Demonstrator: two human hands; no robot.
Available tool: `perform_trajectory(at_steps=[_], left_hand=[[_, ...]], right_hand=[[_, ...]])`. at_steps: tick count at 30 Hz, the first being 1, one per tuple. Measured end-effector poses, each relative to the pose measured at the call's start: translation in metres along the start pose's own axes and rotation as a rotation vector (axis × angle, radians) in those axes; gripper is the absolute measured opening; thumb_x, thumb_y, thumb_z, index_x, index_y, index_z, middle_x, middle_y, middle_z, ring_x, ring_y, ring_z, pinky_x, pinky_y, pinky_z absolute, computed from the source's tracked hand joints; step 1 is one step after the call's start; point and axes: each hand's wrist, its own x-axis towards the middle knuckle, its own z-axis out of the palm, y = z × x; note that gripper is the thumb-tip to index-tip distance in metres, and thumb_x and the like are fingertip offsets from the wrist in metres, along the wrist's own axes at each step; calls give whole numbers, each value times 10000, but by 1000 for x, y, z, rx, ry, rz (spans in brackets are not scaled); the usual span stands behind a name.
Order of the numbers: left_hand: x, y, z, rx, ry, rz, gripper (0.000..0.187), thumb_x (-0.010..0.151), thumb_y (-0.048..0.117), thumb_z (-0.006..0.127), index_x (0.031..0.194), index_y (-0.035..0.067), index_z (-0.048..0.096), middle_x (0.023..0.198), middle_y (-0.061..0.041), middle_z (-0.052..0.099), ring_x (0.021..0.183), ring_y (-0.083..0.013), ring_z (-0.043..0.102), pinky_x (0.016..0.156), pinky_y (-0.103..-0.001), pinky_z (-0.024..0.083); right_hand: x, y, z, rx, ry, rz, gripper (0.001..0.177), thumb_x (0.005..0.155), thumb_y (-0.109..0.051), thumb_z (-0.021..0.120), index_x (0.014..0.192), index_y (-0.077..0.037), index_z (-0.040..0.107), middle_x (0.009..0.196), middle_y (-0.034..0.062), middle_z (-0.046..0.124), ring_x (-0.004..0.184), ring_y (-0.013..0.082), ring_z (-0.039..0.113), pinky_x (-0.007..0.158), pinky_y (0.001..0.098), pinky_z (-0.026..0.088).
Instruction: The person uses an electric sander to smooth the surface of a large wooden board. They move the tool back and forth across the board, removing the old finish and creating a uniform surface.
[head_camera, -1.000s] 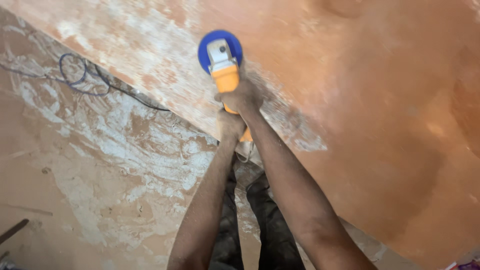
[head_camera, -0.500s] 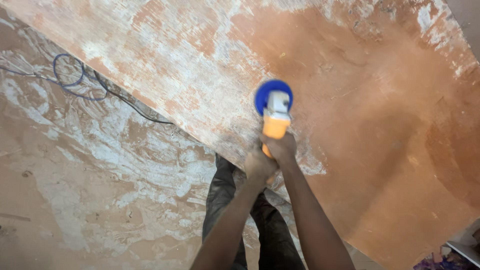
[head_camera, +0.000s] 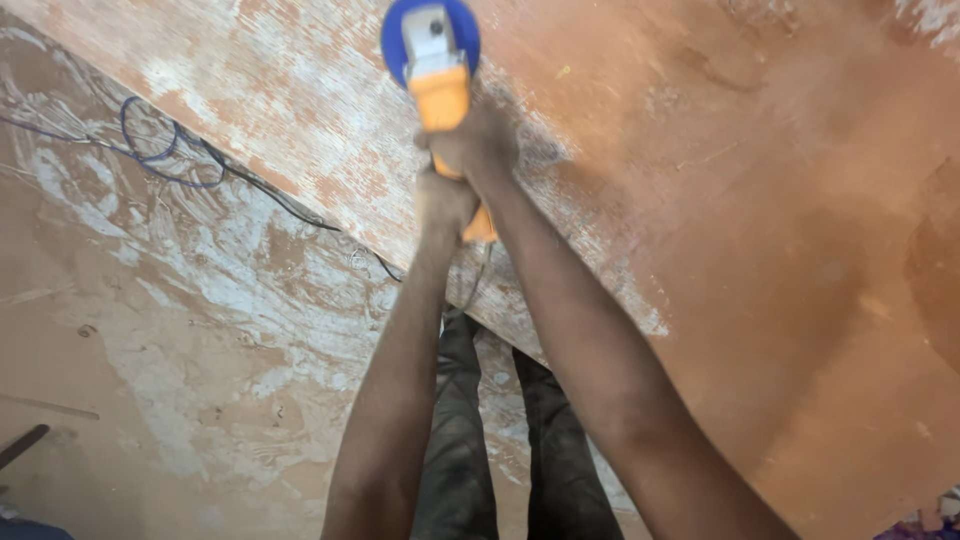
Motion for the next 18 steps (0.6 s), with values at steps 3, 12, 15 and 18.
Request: perform_trajectory(at_steps=[3, 12, 15, 18], left_hand=[[12, 31, 15, 36, -87, -52, 557, 762, 320, 834, 1168, -22, 666, 938, -122, 805, 739, -197, 797, 599, -314, 656], [-98, 10, 88, 340, -154, -49, 666, 726, 456, 825, 1181, 13, 623, 968, -121, 754, 821, -230, 759, 689, -390, 609], [-81, -22, 87, 384, -204, -220, 497, 901, 449, 681, 1143, 16, 648, 949, -73, 756, 735, -208, 755, 597, -378, 622], [-28, -33, 68, 284, -24, 197, 467, 876, 356, 781, 1143, -4, 650, 951, -67, 773, 755, -158, 769, 608, -321, 629]], right_hand=[[10, 8, -29, 305, 50, -66, 593, 619, -294, 916, 1149, -156, 692, 965, 11, 783, 815, 144, 764, 741, 317, 611], [-37, 123, -65, 310, 7, 132, 380, 696, -219, 873, 1040, -83, 783, 974, 63, 812, 837, 153, 783, 777, 307, 629], [-38, 105, -50, 119, -35, 84, 444, 688, -258, 898, 1078, -131, 728, 976, 28, 782, 840, 146, 755, 791, 304, 603], [-7, 55, -37, -17, -71, 24, 567, 666, -390, 914, 1128, -133, 711, 1003, 23, 769, 862, 161, 748, 807, 333, 584]])
